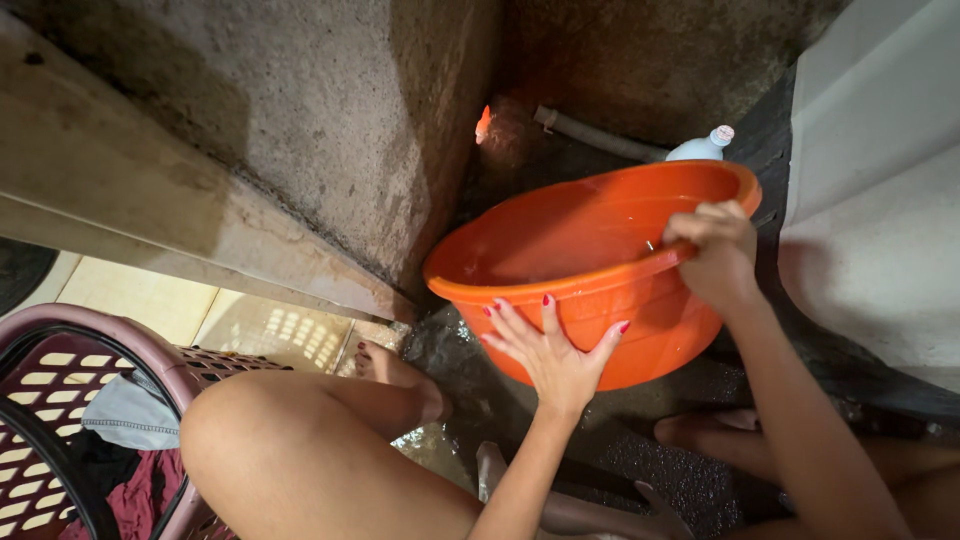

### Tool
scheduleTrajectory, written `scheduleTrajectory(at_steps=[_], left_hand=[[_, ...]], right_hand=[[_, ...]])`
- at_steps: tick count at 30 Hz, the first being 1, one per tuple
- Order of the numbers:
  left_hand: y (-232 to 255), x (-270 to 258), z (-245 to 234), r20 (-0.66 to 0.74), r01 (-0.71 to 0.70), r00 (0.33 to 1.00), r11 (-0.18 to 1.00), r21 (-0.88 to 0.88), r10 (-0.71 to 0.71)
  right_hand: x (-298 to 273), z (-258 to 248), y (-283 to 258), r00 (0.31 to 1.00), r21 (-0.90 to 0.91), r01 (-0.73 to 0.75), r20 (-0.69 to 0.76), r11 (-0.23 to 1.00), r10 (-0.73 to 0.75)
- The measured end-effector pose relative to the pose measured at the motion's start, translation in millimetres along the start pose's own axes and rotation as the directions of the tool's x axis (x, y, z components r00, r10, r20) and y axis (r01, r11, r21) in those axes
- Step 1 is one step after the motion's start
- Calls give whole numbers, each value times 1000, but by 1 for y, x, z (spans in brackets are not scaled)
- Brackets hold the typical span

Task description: The person empties a bucket of water and then sorts clothing by moving individual items from a laundry basket into the bucket one at a time.

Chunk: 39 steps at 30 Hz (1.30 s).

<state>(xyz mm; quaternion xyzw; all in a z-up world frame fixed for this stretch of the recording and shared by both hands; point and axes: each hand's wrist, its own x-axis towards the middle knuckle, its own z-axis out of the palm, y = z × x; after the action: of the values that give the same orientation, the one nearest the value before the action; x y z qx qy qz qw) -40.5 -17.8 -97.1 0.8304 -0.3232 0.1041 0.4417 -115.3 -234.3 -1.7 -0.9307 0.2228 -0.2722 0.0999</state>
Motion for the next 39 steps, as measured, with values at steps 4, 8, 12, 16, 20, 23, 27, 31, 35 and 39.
scheduleTrajectory(at_steps=[4, 8, 12, 16, 20, 23, 27, 31, 35, 39], left_hand=[[-3, 12, 3, 6, -53, 999, 996, -65, 53], [1, 19, 4, 9, -71, 997, 996, -58, 72], [3, 24, 4, 22, -71, 997, 996, -47, 73], [5, 27, 3, 61, -47, 997, 997, -57, 50], [7, 30, 1, 93, -26, 995, 998, -63, 32], [9, 31, 0, 92, -10, 996, 997, -77, 18], [10, 32, 0, 30, 4, 1000, 999, 41, -5], [8, 30, 2, -1, -1, 1000, 999, -34, 1], [5, 29, 4, 9, -7, 1000, 997, -78, 7], [5, 29, 4, 21, -4, 1000, 997, -79, 5]], right_hand=[[16, 5, 11, 999, 42, -48, 7, 998, 47], [29, 3, 15, 990, 68, -130, 70, 989, 126], [37, 3, 18, 993, 79, -92, 77, 993, 85], [42, 6, 25, 995, 81, -69, 76, 994, 63], [46, 8, 33, 995, 73, -52, 92, 996, 46], [47, 10, 37, 995, 93, -51, 93, 994, 42], [45, 10, 37, 992, 82, -62, 115, 995, 52], [44, 7, 31, 993, 90, -64, 107, 994, 54], [46, 4, 25, 991, 114, -95, 109, 989, 82], [48, 2, 20, 990, 128, -100, 113, 987, 86]])
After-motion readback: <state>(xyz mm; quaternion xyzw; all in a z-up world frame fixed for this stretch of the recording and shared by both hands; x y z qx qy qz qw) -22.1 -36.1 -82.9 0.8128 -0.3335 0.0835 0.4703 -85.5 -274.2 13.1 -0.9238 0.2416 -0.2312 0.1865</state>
